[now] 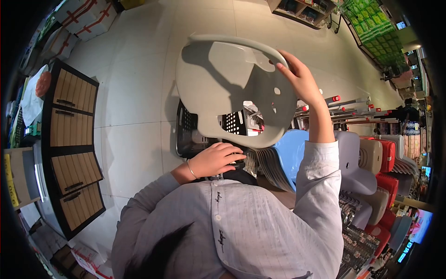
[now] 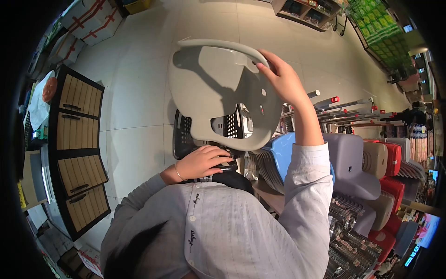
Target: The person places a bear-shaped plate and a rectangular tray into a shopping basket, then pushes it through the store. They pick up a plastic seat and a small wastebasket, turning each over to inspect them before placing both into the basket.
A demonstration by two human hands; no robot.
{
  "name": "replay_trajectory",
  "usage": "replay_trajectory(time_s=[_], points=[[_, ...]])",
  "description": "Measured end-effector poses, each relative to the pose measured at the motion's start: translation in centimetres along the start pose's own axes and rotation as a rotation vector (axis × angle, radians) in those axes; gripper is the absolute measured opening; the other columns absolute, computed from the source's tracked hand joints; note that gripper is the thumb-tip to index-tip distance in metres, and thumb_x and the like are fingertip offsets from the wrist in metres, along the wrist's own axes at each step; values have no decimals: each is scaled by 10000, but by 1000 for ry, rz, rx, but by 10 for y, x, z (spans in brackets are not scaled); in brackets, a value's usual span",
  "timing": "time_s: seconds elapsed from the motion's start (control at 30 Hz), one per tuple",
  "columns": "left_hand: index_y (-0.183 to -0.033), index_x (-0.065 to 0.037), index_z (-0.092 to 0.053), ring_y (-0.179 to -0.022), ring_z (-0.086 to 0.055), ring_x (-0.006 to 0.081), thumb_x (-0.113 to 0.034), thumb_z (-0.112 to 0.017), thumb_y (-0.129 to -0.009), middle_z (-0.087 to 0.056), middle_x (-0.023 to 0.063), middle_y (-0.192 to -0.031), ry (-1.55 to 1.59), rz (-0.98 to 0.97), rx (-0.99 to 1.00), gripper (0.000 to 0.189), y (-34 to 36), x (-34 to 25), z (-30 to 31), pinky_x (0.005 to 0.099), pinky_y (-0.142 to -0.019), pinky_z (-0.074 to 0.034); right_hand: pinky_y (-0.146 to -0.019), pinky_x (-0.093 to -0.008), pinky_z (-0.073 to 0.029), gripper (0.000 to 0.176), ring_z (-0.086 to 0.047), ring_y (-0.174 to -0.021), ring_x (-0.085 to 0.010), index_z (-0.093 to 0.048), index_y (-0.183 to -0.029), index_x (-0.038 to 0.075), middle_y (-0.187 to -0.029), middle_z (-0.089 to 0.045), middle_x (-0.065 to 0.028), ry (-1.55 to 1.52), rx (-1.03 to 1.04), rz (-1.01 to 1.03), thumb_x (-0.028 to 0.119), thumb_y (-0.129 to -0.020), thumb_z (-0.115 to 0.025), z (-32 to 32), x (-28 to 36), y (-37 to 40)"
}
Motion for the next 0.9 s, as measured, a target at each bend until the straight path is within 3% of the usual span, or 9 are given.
replay_trajectory(time_s=[0.07,0.13,0.2,0.27,0.5,0.63,0.7,0.8,0.9], points=[[-1093,-106,-525,-1025,-471,214,-173,-611,-752,-505,35,-1096,4,139,-28,358,14,15,1,334,-889,-368,-727,-243,-427,353,-540,-835,-115,-491,-1166,23,-950,-591,-69,104,55,5,186,-858,-543,-8,28,-12],[-1026,-84,-560,-989,-499,229,-121,-600,-757,-533,57,-1053,48,194,-96,274,29,25,14,327,-864,-391,-636,-265,-427,321,-545,-709,-128,-534,-1126,65,-819,-597,-79,452,160,137,200,-836,-566,-28,55,-23],[-968,-56,-582,-932,-529,252,-85,-601,-749,-558,89,-985,46,373,-289,221,53,47,33,326,-825,-417,-575,-295,-418,298,-539,-610,-184,-567,-1082,103,-749,-594,-105,447,153,220,222,-810,-587,-45,63,-36],[-924,-36,-589,-878,-549,260,-45,-599,-742,-568,108,-943,-52,475,-463,183,76,61,53,328,-779,-442,-638,-353,-462,293,-591,-736,-288,-584,-1057,140,-818,-630,-108,508,218,450,278,-799,-573,-69,74,-41],[-1032,-20,-513,-879,-547,188,-78,-632,-741,-556,113,-984,-54,989,-784,319,155,122,68,301,-756,-452,-717,-384,-450,319,-577,-855,-269,-577,-1079,183,-951,-622,-67,502,657,327,319,-791,-564,-150,43,-54],[-1039,-2,-492,-822,-592,180,-95,-608,-767,-583,138,-937,62,942,-657,310,162,166,34,304,-702,-474,-729,-372,-448,317,-581,-857,-259,-579,-1081,168,-953,-623,-76,430,728,353,300,-792,-580,-165,27,-60],[-1020,20,-485,-690,-634,202,-83,-564,-789,-605,164,-833,352,1002,-704,265,155,169,28,295,-605,-491,-732,-368,-448,316,-581,-856,-258,-582,-1075,161,-952,-624,-76,381,771,341,301,-793,-582,-165,24,-61],[-961,33,-475,-567,-631,222,-67,-528,-801,-595,159,-703,134,925,-615,196,134,145,35,285,-522,-486,-706,-349,-446,289,-578,-788,-270,-588,-1058,126,-913,-626,-97,319,775,365,237,-791,-590,-153,34,-66],[-974,33,-464,-556,-632,184,-80,-496,-828,-611,129,-696,215,1020,-558,188,132,141,17,269,-490,-480,-696,-343,-447,271,-580,-787,-253,-596,-1040,125,-906,-627,-89,364,825,281,241,-796,-586,-151,32,-66]])
Point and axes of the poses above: each hand's wrist, its own y-axis away from the middle knuckle, its own z-axis out of the back of the hand, x = y × z, the point moved 7 cm from there along -y, towards the middle knuckle
